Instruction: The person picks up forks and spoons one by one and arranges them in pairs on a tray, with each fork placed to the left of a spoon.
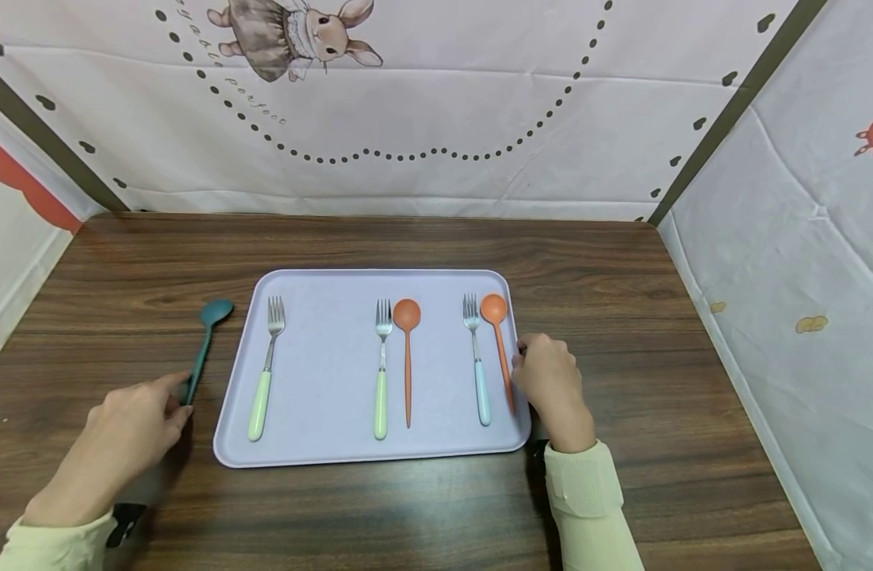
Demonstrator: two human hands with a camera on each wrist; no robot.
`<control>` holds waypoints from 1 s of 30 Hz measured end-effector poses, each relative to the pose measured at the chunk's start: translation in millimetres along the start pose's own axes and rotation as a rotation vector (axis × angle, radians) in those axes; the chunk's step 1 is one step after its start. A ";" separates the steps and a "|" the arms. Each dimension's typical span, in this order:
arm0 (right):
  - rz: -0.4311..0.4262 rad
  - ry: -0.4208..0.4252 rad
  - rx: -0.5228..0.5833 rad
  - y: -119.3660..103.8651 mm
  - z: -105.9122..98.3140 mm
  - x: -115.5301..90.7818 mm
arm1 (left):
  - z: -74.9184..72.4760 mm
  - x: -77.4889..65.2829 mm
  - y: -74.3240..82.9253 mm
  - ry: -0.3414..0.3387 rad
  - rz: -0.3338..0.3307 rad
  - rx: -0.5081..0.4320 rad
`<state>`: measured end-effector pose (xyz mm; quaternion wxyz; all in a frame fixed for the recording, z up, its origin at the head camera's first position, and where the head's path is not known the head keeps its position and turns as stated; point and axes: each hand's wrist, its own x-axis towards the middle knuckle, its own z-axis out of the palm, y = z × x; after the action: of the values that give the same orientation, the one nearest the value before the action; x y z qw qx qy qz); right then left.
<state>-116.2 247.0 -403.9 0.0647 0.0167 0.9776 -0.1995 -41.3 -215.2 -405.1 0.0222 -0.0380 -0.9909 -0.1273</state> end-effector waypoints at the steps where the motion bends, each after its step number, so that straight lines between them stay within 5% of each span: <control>1: 0.000 0.000 0.000 -0.1 -0.1 -0.1 | -1.0 0.2 0.5 -0.003 -0.003 -0.003; 6: 0.008 -0.007 0.005 -1.1 -0.6 -0.2 | -5.2 1.6 3.1 -0.057 -0.040 -0.014; 30: 0.002 0.001 -0.001 0.0 2.5 1.1 | -4.2 1.5 -1.6 -0.099 -0.145 -0.045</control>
<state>-117.0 246.1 -406.3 0.0643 0.0180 0.9777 -0.1991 -42.7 -217.7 -401.4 -0.0370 0.0271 -0.9878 -0.1487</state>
